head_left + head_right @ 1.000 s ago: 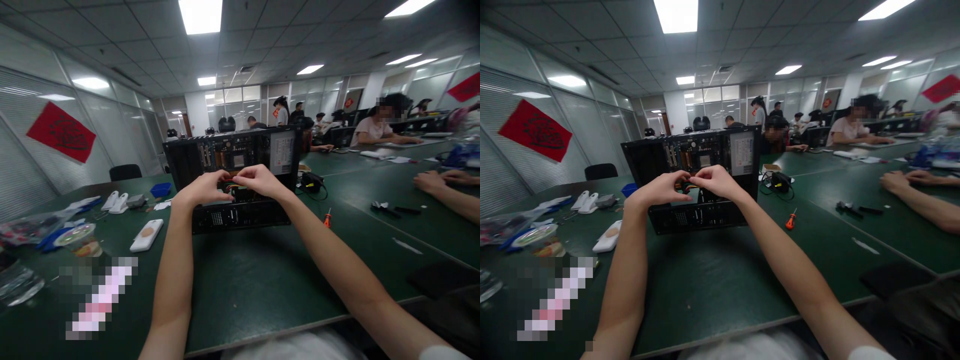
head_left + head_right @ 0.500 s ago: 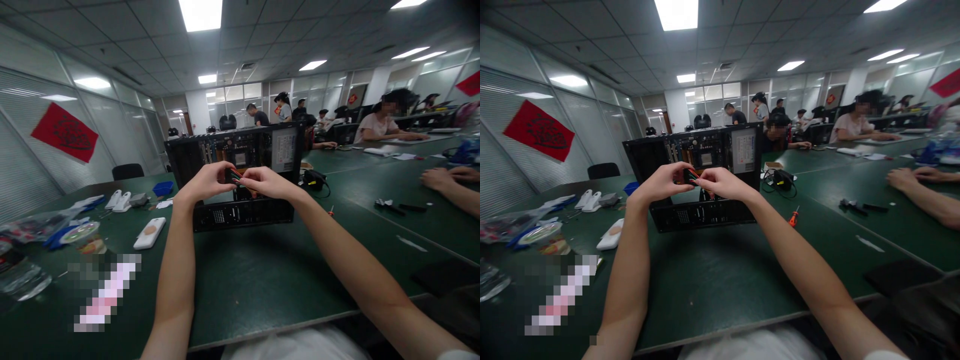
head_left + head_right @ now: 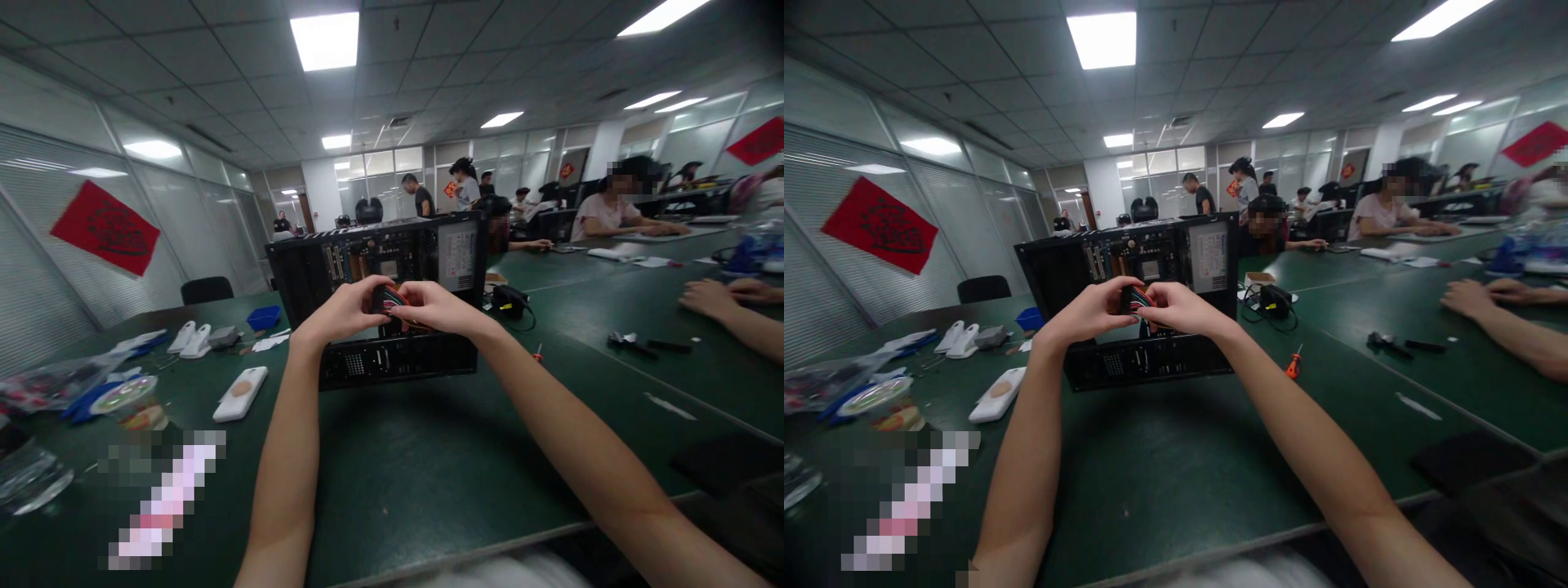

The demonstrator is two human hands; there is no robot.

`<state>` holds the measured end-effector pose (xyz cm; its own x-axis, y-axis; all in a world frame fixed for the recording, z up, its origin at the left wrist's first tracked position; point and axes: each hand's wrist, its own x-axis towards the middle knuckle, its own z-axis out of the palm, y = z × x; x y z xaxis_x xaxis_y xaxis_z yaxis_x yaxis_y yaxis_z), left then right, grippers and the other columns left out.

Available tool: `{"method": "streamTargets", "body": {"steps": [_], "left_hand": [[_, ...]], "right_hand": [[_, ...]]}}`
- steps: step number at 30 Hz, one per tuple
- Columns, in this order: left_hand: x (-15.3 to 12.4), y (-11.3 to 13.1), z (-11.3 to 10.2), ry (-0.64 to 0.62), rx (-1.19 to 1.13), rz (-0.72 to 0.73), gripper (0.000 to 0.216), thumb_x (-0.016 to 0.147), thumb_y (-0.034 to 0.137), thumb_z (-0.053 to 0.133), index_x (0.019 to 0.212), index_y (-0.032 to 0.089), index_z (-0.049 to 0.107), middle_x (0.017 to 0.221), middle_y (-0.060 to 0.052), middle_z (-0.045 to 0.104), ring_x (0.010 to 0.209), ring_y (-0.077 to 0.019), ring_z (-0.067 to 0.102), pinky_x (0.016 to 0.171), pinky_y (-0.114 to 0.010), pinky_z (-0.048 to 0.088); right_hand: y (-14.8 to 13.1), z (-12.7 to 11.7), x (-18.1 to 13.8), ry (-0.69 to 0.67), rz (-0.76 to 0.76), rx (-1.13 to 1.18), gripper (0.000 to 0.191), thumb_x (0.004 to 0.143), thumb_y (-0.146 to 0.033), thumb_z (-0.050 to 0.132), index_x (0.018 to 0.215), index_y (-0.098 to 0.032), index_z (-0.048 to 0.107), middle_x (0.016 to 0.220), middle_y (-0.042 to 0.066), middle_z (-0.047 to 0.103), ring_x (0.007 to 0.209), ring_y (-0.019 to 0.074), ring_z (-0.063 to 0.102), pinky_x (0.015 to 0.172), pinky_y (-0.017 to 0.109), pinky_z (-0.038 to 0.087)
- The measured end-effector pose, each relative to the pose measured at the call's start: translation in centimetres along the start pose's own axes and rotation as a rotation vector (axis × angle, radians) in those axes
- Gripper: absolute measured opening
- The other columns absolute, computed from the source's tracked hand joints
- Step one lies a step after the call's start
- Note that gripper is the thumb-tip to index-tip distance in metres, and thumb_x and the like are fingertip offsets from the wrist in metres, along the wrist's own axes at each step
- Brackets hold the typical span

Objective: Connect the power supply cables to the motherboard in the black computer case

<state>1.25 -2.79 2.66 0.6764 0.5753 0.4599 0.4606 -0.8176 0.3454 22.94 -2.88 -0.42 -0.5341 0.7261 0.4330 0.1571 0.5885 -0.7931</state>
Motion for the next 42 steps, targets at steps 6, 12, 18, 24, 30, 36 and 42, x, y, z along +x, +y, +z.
{"method": "streamTargets", "body": {"steps": [6,12,18,24,30,36,42], "left_hand": [[0.2,0.6,0.1,0.052,0.118,0.010,0.051,0.080,0.031,0.074,0.127,0.017,0.059,0.091,-0.003,0.069,0.076,-0.0148,0.063,0.065,-0.024,0.048],[0.8,0.4,1.0,0.043,0.242,0.004,0.046,0.078,0.029,0.076,0.120,0.014,0.064,0.081,-0.002,0.068,0.067,-0.0133,0.060,0.058,-0.022,0.042],[1.2,0.0,1.7,0.046,0.240,0.016,0.045,0.076,0.022,0.075,0.119,0.014,0.063,0.084,-0.003,0.068,0.071,-0.0142,0.061,0.060,-0.022,0.042],[1.2,-0.2,2.2,0.062,0.176,0.045,0.046,0.076,0.022,0.074,0.120,0.015,0.062,0.087,-0.002,0.068,0.071,-0.0133,0.060,0.062,-0.022,0.043],[1.2,0.2,2.2,0.073,0.169,0.060,0.046,0.076,0.022,0.074,0.120,0.015,0.062,0.080,0.000,0.065,0.067,-0.0124,0.057,0.060,-0.022,0.041],[2.0,0.0,3.0,0.319,0.241,0.085,0.057,0.080,0.015,0.069,0.134,0.015,0.051,0.092,-0.003,0.066,0.079,-0.0153,0.061,0.073,-0.027,0.048],[2.8,0.3,4.4,0.489,0.468,0.071,0.035,0.086,0.014,0.062,0.121,0.015,0.059,0.114,-0.011,0.065,0.104,-0.0227,0.061,0.094,-0.037,0.048]], "right_hand": [[-0.1,0.4,0.1,0.001,0.030,-0.003,0.033,0.087,-0.048,0.061,0.088,-0.016,0.060,0.064,0.000,0.063,0.050,0.0098,0.052,0.045,0.022,0.034],[0.8,1.0,0.7,0.074,-0.026,-0.076,0.024,0.086,-0.038,0.060,0.085,-0.015,0.061,0.072,0.000,0.060,0.063,0.0113,0.054,0.056,0.023,0.041],[1.1,1.2,0.6,0.044,0.097,-0.096,0.019,0.086,-0.034,0.057,0.087,-0.015,0.061,0.069,-0.001,0.058,0.057,0.0107,0.052,0.050,0.022,0.039],[0.5,1.4,0.3,0.054,0.099,-0.118,0.010,0.085,-0.026,0.054,0.083,-0.016,0.057,0.063,-0.002,0.055,0.053,0.0101,0.050,0.047,0.020,0.038],[0.3,1.3,0.3,0.061,0.063,-0.100,0.008,0.080,-0.024,0.055,0.077,-0.017,0.056,0.062,-0.003,0.056,0.052,0.0093,0.049,0.047,0.020,0.037],[1.4,1.1,1.3,0.328,0.047,0.126,0.018,0.075,-0.033,0.062,0.082,-0.016,0.061,0.063,-0.003,0.055,0.053,0.0095,0.047,0.049,0.021,0.040],[2.4,1.1,2.0,0.523,-0.033,0.253,0.036,0.072,-0.049,0.069,0.083,-0.015,0.062,0.070,-0.003,0.058,0.064,0.0111,0.050,0.062,0.025,0.044]]}}
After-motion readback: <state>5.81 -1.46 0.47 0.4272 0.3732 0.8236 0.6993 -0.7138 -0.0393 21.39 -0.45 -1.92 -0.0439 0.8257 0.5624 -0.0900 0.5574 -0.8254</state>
